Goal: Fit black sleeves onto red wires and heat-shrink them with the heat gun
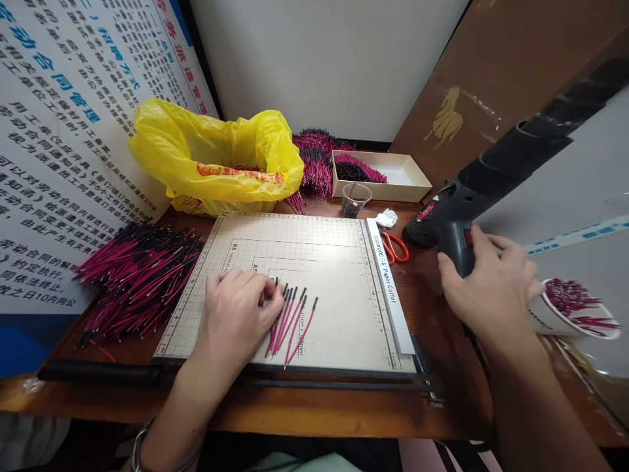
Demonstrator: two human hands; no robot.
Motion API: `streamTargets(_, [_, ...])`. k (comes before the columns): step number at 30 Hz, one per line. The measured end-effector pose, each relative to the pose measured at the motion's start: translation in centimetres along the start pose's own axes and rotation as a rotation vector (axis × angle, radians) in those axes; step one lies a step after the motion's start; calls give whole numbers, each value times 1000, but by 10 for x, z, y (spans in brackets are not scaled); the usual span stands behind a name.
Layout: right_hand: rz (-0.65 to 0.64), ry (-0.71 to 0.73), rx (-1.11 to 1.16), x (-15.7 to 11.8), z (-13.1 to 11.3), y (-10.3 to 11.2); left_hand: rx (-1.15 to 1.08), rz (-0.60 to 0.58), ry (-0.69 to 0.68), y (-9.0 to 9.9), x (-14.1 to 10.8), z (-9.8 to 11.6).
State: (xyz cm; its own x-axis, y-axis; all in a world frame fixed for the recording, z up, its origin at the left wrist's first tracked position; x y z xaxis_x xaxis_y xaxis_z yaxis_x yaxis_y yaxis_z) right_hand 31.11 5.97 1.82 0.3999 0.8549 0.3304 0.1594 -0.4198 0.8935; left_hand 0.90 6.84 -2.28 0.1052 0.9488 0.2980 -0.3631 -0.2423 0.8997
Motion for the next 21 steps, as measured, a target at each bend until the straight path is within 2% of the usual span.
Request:
streamTargets(2, [128, -121, 367, 9, -3, 5, -6, -14, -6, 1, 0, 0])
streamTargets(3, [153, -229, 694, 16, -3, 4, -17, -23, 5, 3, 0, -1])
streamTargets(5, [17, -339, 1094, 33, -6, -4, -51, -40, 45, 6, -3, -2])
streamTargets(6, [-112, -428, 1563, 42, -10, -11, -69, -50, 66, 8, -5, -3])
streamTargets(7, [-320, -613, 1981, 48, -15, -19, -87, -61, 81, 10, -7, -4])
streamTargets(8, [-353, -674, 2135, 56, -16, -22, -102, -74, 96, 11, -9, -6])
streamTargets(12, [-161, -1047, 2496, 75, -8, -29, -145, -130, 140, 15, -16, -9])
streamTargets(16, [8, -1437, 2769, 83, -5, -24, -144, -138, 168, 16, -16, -7])
streamTargets(18, [109, -1544, 2855, 86, -6, -22, -134, -144, 175, 16, -16, -3])
streamTargets(21, [226, -1596, 2871, 82, -17, -22, -134, -151, 181, 14, -17, 1])
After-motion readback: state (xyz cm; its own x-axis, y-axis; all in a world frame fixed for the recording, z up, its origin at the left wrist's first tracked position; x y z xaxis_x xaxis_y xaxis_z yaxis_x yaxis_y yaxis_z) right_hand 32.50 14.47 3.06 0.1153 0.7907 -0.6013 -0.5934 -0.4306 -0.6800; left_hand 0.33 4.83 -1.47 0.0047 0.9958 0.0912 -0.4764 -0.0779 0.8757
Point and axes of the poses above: each hand's wrist, its own x-axis towards the middle knuckle, its own y-axis out of the back of the hand, z = x × y, the point moved 3 cm from there along x, towards the middle knuckle, and after that the axes turned 13 degrees about y, right-handed, at the moved point
